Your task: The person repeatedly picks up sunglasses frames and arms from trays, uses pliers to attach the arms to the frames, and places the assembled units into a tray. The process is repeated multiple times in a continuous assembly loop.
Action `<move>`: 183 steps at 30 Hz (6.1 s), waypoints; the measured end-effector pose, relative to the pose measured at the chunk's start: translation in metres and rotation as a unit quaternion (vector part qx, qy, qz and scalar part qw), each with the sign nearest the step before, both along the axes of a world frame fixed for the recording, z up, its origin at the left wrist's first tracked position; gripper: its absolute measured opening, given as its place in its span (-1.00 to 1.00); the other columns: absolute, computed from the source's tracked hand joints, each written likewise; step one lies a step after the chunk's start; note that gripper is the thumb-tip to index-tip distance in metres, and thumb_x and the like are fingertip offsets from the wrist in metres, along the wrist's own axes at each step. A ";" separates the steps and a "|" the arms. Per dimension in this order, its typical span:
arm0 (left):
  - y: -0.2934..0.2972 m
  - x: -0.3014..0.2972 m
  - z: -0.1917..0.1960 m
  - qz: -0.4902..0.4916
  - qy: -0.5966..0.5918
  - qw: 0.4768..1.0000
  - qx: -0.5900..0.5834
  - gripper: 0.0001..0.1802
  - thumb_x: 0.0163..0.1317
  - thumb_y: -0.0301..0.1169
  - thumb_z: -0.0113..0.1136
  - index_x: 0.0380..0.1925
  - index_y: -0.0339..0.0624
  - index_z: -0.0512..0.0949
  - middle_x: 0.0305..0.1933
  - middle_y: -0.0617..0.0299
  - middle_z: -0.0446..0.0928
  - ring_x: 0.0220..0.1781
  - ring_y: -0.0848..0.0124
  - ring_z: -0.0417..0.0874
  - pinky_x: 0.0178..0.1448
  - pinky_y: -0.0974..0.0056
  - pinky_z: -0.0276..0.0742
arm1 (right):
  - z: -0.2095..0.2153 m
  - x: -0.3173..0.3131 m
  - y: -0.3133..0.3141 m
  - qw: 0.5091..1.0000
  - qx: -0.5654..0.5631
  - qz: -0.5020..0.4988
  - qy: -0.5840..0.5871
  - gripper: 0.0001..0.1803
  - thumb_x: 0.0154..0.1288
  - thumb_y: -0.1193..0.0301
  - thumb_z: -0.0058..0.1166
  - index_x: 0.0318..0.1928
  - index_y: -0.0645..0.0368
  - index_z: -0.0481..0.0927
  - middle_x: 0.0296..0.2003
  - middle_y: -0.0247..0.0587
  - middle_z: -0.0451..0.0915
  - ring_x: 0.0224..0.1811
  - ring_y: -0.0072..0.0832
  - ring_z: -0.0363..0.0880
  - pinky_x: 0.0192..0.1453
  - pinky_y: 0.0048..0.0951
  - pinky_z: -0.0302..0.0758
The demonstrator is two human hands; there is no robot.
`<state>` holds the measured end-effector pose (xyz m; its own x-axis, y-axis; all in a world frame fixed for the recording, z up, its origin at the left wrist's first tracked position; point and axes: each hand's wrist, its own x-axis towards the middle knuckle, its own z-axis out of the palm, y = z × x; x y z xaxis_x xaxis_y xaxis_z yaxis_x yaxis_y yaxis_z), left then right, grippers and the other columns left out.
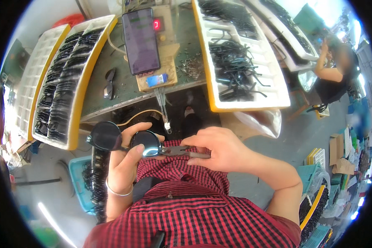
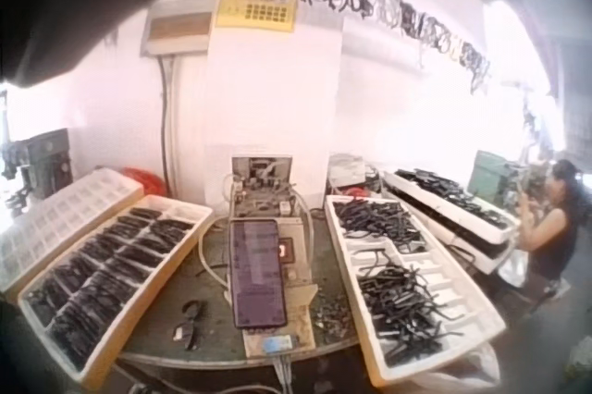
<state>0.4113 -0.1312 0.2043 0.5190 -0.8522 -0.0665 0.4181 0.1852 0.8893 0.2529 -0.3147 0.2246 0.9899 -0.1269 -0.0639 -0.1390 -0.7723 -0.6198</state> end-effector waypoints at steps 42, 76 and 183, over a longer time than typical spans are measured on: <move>-0.155 0.197 0.029 0.257 -0.321 0.911 -0.006 -0.67 0.26 -0.34 0.28 -0.09 -0.35 0.55 -0.22 0.19 0.59 -0.14 0.48 0.58 -0.08 0.40 0.51 | -0.081 -0.052 -0.014 0.849 0.288 -0.393 -0.206 -0.60 0.10 0.57 0.27 0.00 0.21 0.54 -0.28 -0.38 0.55 -0.25 -0.64 0.48 -0.07 -0.58 0.42; 0.223 0.132 -0.349 0.135 -0.523 0.424 0.727 -0.84 0.12 -0.35 0.19 -0.29 -0.09 0.59 -0.08 0.02 0.46 -0.06 -0.02 0.58 -0.09 -0.04 0.58 | -0.039 0.034 -0.020 0.925 -0.078 -0.120 -0.351 -0.73 -0.19 0.56 0.19 -0.37 0.12 0.49 -0.05 -0.21 0.62 -0.47 -0.27 0.58 -0.42 -0.38 0.51; -0.048 0.008 -0.107 0.057 0.152 0.980 0.112 -0.58 0.51 -0.27 -0.16 0.15 -0.37 0.41 0.07 0.00 0.54 0.12 0.20 0.60 0.14 0.03 0.63 | -0.141 0.049 0.032 0.767 0.430 -0.420 -0.225 -0.83 0.41 0.40 0.09 -0.19 0.29 0.53 -0.39 -0.24 0.62 -0.38 -0.54 0.64 -0.24 -0.54 0.56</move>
